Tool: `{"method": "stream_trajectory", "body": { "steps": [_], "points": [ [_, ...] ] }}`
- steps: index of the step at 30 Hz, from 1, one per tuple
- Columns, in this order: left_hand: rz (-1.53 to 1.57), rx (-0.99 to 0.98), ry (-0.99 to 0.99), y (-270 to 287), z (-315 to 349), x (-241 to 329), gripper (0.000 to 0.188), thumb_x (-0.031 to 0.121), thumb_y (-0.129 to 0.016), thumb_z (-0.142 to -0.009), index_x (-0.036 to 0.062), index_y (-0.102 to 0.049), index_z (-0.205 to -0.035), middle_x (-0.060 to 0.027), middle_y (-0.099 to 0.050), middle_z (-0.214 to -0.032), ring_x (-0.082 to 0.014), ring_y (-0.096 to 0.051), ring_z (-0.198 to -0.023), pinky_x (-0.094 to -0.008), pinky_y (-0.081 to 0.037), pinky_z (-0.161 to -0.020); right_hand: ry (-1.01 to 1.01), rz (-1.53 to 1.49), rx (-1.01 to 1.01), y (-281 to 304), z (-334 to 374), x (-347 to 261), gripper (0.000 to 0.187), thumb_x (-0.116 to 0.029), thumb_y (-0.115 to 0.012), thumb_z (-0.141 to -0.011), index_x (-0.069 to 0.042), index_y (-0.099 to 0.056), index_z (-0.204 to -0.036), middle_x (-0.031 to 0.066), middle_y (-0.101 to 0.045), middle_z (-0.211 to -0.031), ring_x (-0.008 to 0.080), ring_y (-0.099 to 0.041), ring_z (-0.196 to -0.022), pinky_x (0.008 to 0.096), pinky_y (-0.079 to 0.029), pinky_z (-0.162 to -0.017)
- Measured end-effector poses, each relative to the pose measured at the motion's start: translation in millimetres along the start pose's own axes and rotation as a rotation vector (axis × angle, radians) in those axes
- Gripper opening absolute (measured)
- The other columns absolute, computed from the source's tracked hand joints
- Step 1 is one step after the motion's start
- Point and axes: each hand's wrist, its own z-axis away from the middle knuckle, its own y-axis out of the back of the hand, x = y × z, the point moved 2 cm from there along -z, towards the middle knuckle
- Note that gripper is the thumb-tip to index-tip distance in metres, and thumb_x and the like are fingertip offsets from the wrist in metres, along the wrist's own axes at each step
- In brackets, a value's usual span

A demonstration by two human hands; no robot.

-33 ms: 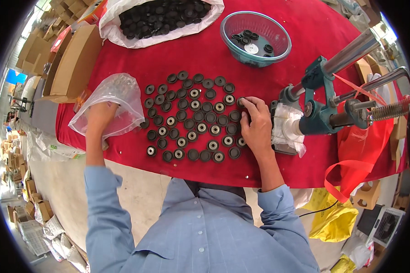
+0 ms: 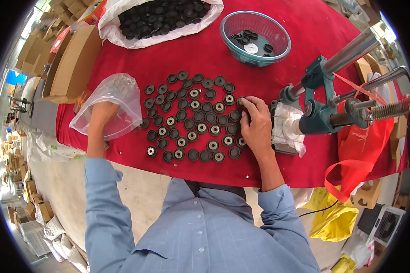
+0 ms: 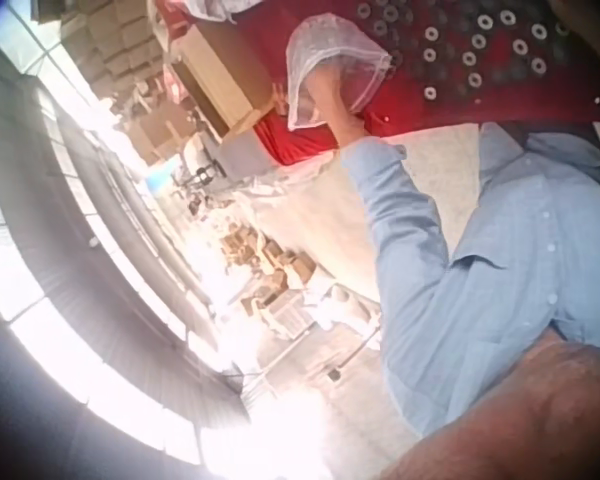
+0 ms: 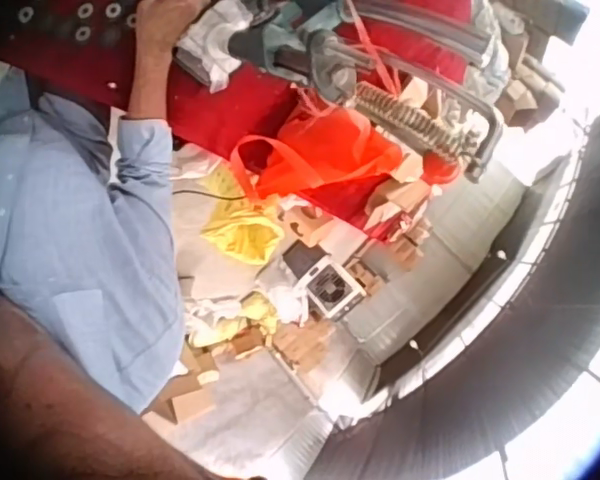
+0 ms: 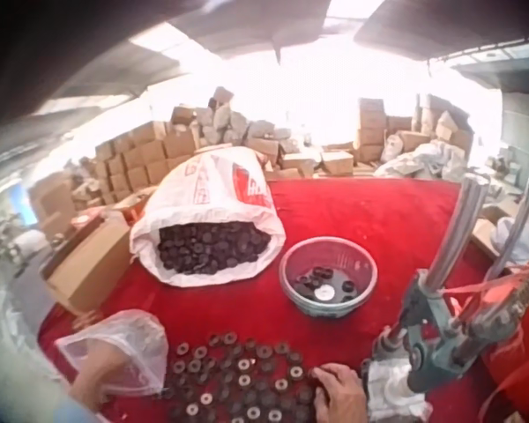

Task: The person pours dark circular metal discs onto a red table and arranges them in rows. They then pick up small metallic rings from a plastic bag and place one ring into the center of each disc. The person continues this repetitive assembly process, creating a grid of prepared metal parts.

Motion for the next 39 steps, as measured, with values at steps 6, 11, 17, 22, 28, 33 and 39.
{"method": "stream_trajectory", "body": {
  "steps": [6, 11, 17, 22, 28, 33, 39],
  "points": [
    [-0.090, -0.092, 0.047, -34.7, -59.6, 3.9, 0.056, 0.046, -0.071, -0.096, 0.0033, -0.071, -0.133, -0.0246, -0.074, -0.128, -0.0444, -0.069, -0.121, -0.0518, -0.052, -0.105, -0.018, 0.016, 0.009, 5.9, -1.0, 2.9, 0.040, 0.005, -0.070, -0.086, -0.001, -0.073, -0.125, 0.0125, -0.068, -0.126, 0.0346, -0.066, -0.113, 0.0473, -0.053, -0.098],
    [-0.175, -0.082, -0.066, -43.4, -63.1, -10.8, 0.057, 0.049, -0.067, -0.097, 0.0046, -0.071, -0.133, -0.0248, -0.074, -0.128, -0.0452, -0.068, -0.121, -0.0534, -0.052, -0.105, -0.027, 0.024, -0.005, 5.8, -0.9, 2.0, 0.040, 0.005, -0.070, -0.086, -0.001, -0.073, -0.126, 0.0121, -0.068, -0.126, 0.0341, -0.066, -0.112, 0.0468, -0.052, -0.098],
    [-0.176, -0.111, -0.111, -35.3, -82.1, -21.6, 0.050, 0.044, -0.063, -0.098, 0.0040, -0.072, -0.128, -0.0254, -0.073, -0.127, -0.0472, -0.066, -0.121, -0.0570, -0.050, -0.105, -0.005, 0.017, -0.013, 4.8, -1.8, 0.3, 0.041, 0.005, -0.071, -0.086, -0.001, -0.072, -0.127, 0.0114, -0.068, -0.127, 0.0335, -0.066, -0.112, 0.0467, -0.052, -0.097],
    [-0.290, -0.108, -0.020, -23.2, -62.8, 60.5, 0.048, 0.040, -0.061, -0.096, 0.0026, -0.072, -0.125, -0.0260, -0.073, -0.126, -0.0481, -0.065, -0.120, -0.0596, -0.049, -0.105, -0.013, 0.017, -0.018, 5.6, -1.8, 3.1, 0.041, 0.005, -0.071, -0.086, -0.002, -0.073, -0.127, 0.0113, -0.068, -0.127, 0.0330, -0.066, -0.112, 0.0468, -0.052, -0.097],
    [-0.118, 0.005, -0.055, -30.2, -64.4, 39.7, 0.041, 0.033, -0.065, -0.094, 0.0025, -0.074, -0.120, -0.0267, -0.072, -0.127, -0.0471, -0.067, -0.119, -0.0577, -0.051, -0.103, 0.004, 0.004, -0.013, 4.7, -1.2, 2.3, 0.041, 0.005, -0.071, -0.086, -0.002, -0.073, -0.126, 0.0119, -0.068, -0.126, 0.0338, -0.066, -0.112, 0.0469, -0.052, -0.097],
    [-0.446, -0.091, -0.210, -42.3, -72.3, 24.3, 0.037, 0.028, -0.064, -0.097, 0.0008, -0.074, -0.119, -0.0264, -0.072, -0.125, -0.0478, -0.068, -0.114, -0.0558, -0.053, -0.100, 0.005, -0.011, -0.007, 3.7, -1.5, 1.0, 0.040, 0.005, -0.070, -0.086, -0.002, -0.073, -0.126, 0.0124, -0.068, -0.127, 0.0341, -0.066, -0.113, 0.0468, -0.052, -0.098],
    [-0.263, 0.048, -0.040, -33.8, -67.8, 22.0, 0.037, 0.028, -0.063, -0.100, -0.0001, -0.073, -0.122, -0.0240, -0.072, -0.130, -0.0464, -0.070, -0.114, -0.0523, -0.056, -0.099, -0.003, 0.008, -0.008, 4.5, -0.5, 4.7, 0.039, 0.005, -0.070, -0.087, -0.001, -0.073, -0.125, 0.0129, -0.067, -0.128, 0.0342, -0.066, -0.114, 0.0467, -0.052, -0.098]
  ]
}}
